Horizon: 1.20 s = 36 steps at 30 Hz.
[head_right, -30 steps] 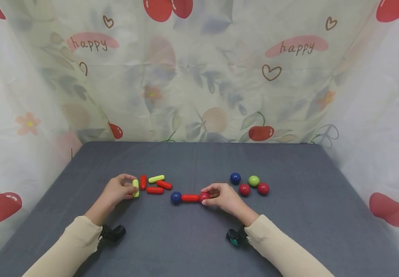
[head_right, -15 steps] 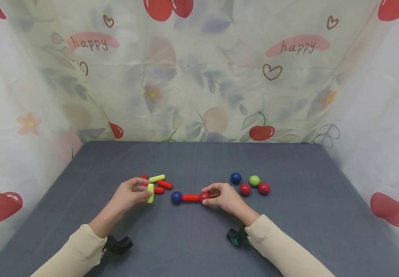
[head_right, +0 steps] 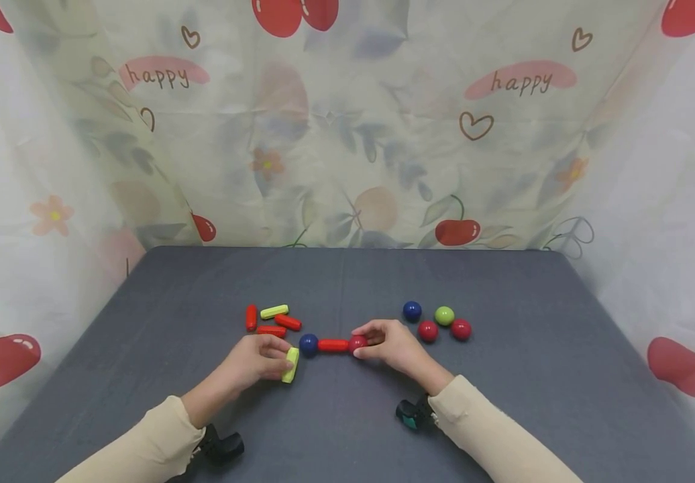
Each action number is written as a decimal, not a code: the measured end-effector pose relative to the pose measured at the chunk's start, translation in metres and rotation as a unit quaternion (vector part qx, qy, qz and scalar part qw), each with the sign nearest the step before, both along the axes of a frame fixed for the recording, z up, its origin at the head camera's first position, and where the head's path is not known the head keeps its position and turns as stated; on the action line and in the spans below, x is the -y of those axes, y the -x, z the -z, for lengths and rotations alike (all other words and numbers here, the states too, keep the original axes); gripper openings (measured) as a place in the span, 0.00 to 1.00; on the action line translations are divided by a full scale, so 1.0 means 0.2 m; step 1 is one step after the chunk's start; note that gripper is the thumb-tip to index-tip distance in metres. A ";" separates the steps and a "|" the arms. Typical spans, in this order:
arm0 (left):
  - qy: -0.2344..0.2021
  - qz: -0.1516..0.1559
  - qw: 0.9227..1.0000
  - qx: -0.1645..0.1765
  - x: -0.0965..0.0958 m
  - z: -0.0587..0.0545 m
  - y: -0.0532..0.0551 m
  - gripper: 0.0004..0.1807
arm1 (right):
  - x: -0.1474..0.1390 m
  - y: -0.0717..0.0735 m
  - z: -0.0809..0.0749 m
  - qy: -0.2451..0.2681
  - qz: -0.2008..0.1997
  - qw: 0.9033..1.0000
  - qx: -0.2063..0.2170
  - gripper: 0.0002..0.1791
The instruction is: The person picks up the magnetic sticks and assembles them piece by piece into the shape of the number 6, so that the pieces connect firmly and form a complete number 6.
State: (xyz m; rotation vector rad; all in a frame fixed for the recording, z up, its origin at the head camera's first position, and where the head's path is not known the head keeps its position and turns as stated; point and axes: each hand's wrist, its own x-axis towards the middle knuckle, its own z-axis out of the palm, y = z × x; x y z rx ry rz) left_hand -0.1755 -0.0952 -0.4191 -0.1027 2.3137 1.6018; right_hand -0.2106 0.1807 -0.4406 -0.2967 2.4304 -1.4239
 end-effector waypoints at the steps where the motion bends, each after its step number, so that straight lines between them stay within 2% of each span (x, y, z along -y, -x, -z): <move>1: -0.002 0.003 1.000 0.006 -0.01 0.01 0.00 0.16 | 0.00 0.00 0.00 -0.001 0.000 1.000 0.000 0.21; 7: -0.017 0.013 0.999 0.025 -0.03 0.04 -0.01 0.16 | 0.00 0.00 0.00 -0.004 0.000 1.000 0.000 0.20; 12: -0.009 0.025 0.999 0.035 -0.05 0.04 -0.01 0.16 | 0.00 0.00 0.01 -0.004 0.002 1.000 0.000 0.20; 23: 0.019 0.023 0.998 0.051 -0.07 0.03 0.00 0.16 | 0.01 0.01 0.01 -0.004 0.006 1.000 0.000 0.21; 36: 0.013 0.008 0.998 0.067 -0.07 0.04 0.05 0.15 | 0.01 0.00 0.00 0.008 -0.001 1.000 -0.013 0.22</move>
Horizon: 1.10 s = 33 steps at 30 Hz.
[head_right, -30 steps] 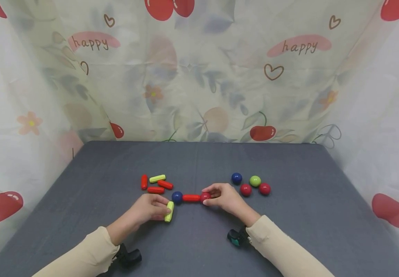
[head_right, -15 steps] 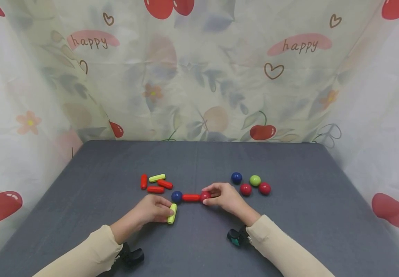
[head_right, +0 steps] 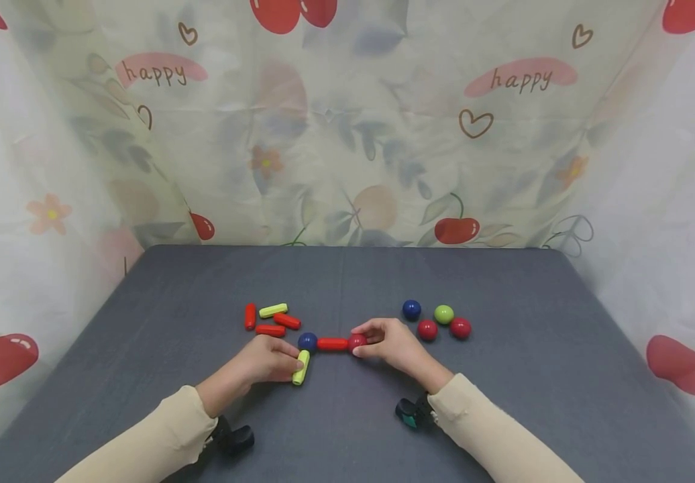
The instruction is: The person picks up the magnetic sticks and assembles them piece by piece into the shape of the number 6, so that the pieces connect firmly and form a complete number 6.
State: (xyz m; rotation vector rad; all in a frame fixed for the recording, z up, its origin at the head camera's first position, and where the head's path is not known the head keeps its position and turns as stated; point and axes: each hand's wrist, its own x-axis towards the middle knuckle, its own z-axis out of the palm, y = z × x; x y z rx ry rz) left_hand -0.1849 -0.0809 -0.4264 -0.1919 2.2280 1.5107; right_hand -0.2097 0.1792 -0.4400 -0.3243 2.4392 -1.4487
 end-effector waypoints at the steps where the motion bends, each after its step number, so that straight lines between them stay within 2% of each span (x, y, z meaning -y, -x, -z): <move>1: -0.003 0.000 1.000 0.000 0.00 0.00 0.00 0.14 | 0.00 0.00 0.00 -0.001 0.001 1.000 0.000 0.22; 6: -0.023 0.001 1.000 0.009 0.00 0.00 0.01 0.16 | 0.00 0.00 0.00 -0.004 0.002 1.000 0.000 0.22; 14: -0.028 0.001 0.999 0.018 0.00 0.02 0.01 0.16 | 0.00 0.01 0.01 -0.007 -0.001 1.000 0.003 0.22; 33: -0.015 0.012 1.000 0.015 0.00 0.01 0.01 0.15 | 0.00 0.01 -0.01 -0.014 -0.005 1.000 0.008 0.21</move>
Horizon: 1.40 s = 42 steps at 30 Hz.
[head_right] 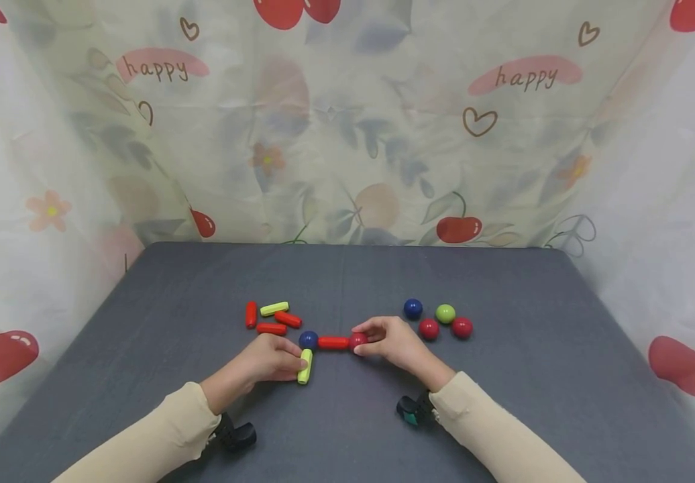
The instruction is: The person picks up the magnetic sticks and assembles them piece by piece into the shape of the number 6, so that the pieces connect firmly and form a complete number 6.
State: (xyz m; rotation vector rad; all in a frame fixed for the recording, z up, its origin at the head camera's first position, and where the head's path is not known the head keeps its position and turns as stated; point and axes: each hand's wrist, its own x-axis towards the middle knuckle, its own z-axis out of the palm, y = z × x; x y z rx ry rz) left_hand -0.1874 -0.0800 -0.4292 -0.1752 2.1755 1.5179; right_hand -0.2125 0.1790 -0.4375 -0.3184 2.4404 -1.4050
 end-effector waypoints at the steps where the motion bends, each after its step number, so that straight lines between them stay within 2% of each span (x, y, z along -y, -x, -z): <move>1: 0.001 0.001 1.000 0.000 0.00 0.00 0.00 0.14 | 0.00 0.00 0.00 0.000 0.000 1.000 0.000 0.21; 11: -0.008 0.006 1.000 0.000 0.01 -0.01 0.01 0.13 | 0.00 0.01 -0.01 -0.002 -0.007 1.000 -0.001 0.21; 26: 0.010 0.020 1.000 -0.002 0.02 0.01 0.01 0.12 | 0.01 -0.01 0.01 -0.004 0.006 1.000 0.005 0.21; 31: 0.005 0.023 1.000 -0.001 0.03 0.01 0.02 0.12 | 0.01 -0.01 0.01 -0.004 -0.001 1.000 0.000 0.22; 42: 0.005 0.022 1.000 0.006 0.03 0.01 0.02 0.12 | 0.01 -0.02 0.00 -0.007 0.016 1.000 0.001 0.24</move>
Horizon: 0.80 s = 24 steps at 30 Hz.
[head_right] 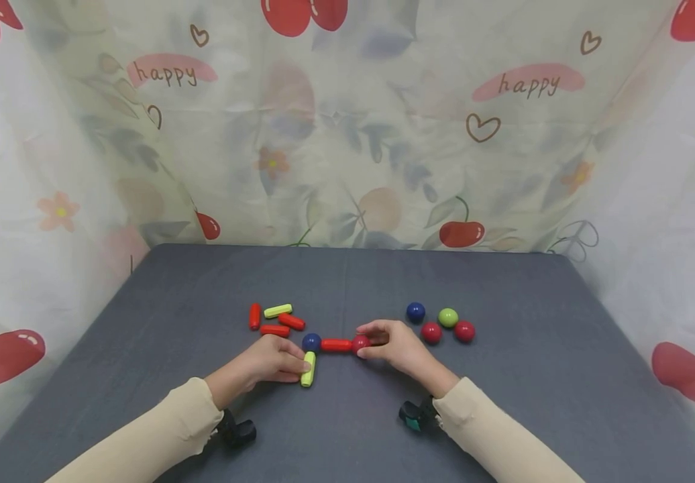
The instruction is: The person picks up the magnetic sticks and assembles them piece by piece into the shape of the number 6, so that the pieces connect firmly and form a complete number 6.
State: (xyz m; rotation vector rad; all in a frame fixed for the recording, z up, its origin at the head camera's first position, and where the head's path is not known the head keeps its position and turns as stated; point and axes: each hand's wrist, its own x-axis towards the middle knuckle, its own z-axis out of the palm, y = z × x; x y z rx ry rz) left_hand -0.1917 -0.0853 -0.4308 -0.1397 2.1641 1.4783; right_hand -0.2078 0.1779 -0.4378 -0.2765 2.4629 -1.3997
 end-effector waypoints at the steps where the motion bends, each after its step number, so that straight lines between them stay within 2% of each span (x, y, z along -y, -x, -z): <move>1: 0.002 0.001 1.000 0.000 0.00 0.00 0.00 0.13 | 0.00 0.00 0.00 0.002 0.002 1.000 0.000 0.25; 7: 0.001 0.000 1.000 -0.003 0.00 0.00 0.00 0.13 | -0.04 -0.03 -0.05 0.016 -0.008 1.000 -0.008 0.30; 12: 0.003 0.000 1.000 -0.003 0.01 0.00 -0.01 0.13 | -0.10 -0.06 -0.10 0.001 -0.012 0.999 -0.049 0.32; 24: 0.004 0.004 1.000 0.001 0.01 0.01 0.00 0.13 | -0.25 -0.09 -0.21 0.012 0.051 0.992 -0.112 0.31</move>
